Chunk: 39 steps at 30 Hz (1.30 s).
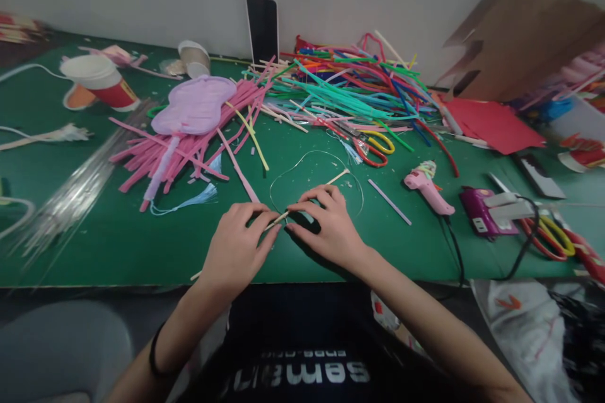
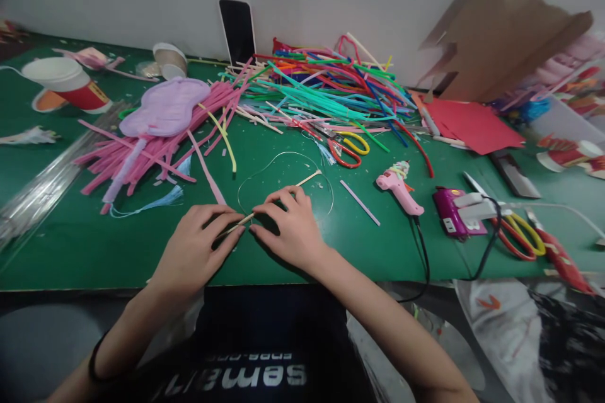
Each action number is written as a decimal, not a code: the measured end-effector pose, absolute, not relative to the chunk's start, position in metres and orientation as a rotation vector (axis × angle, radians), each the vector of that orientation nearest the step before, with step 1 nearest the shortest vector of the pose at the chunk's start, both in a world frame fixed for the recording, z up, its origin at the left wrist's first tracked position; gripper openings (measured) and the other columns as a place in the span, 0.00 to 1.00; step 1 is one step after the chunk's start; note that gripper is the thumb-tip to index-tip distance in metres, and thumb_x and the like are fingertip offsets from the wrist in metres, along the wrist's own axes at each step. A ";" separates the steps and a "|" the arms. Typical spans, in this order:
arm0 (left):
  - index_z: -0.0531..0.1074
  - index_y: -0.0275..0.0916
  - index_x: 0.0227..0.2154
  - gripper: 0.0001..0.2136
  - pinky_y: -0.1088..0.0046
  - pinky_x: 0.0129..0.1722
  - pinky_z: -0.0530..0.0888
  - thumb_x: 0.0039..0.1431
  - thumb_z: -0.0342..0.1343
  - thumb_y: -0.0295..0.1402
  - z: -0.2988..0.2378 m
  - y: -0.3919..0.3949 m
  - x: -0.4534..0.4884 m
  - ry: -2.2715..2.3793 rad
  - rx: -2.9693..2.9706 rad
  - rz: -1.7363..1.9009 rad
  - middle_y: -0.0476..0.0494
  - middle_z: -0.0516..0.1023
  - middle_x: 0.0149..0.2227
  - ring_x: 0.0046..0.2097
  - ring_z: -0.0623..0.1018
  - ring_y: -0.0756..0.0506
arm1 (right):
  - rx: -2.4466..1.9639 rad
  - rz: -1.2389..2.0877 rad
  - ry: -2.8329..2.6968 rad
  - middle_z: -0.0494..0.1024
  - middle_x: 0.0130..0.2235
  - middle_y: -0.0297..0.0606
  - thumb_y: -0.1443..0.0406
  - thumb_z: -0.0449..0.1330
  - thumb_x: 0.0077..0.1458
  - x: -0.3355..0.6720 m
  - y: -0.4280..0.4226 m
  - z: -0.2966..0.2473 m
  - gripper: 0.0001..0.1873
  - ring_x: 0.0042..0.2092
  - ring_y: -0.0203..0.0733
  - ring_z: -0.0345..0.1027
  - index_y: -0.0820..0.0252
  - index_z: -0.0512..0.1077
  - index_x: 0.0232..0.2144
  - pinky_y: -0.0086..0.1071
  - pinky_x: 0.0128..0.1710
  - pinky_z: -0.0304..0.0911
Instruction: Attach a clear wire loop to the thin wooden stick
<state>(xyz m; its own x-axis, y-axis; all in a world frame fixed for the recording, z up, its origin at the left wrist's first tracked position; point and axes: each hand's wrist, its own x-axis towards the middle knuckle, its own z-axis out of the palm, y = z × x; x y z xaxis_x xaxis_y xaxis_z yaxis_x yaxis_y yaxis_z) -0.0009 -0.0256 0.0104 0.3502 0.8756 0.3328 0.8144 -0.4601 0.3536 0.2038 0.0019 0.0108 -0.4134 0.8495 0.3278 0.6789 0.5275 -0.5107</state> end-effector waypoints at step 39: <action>0.71 0.40 0.36 0.10 0.71 0.34 0.70 0.66 0.51 0.40 0.044 0.003 0.005 1.556 1.998 1.035 0.47 0.75 0.33 0.32 0.75 0.47 | -1.305 -0.056 -1.375 0.77 0.39 0.38 0.63 0.58 0.60 0.264 -0.017 0.082 0.08 0.42 0.46 0.71 0.54 0.76 0.40 0.45 0.47 0.64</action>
<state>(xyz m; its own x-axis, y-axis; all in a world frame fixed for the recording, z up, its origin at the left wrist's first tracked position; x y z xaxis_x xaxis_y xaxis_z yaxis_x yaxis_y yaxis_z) 0.0049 0.0027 0.0444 0.1044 0.9463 0.3058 0.6479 -0.2981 0.7010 0.2639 -0.0165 0.0821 0.3048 0.6305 0.7138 0.6866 0.3740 -0.6235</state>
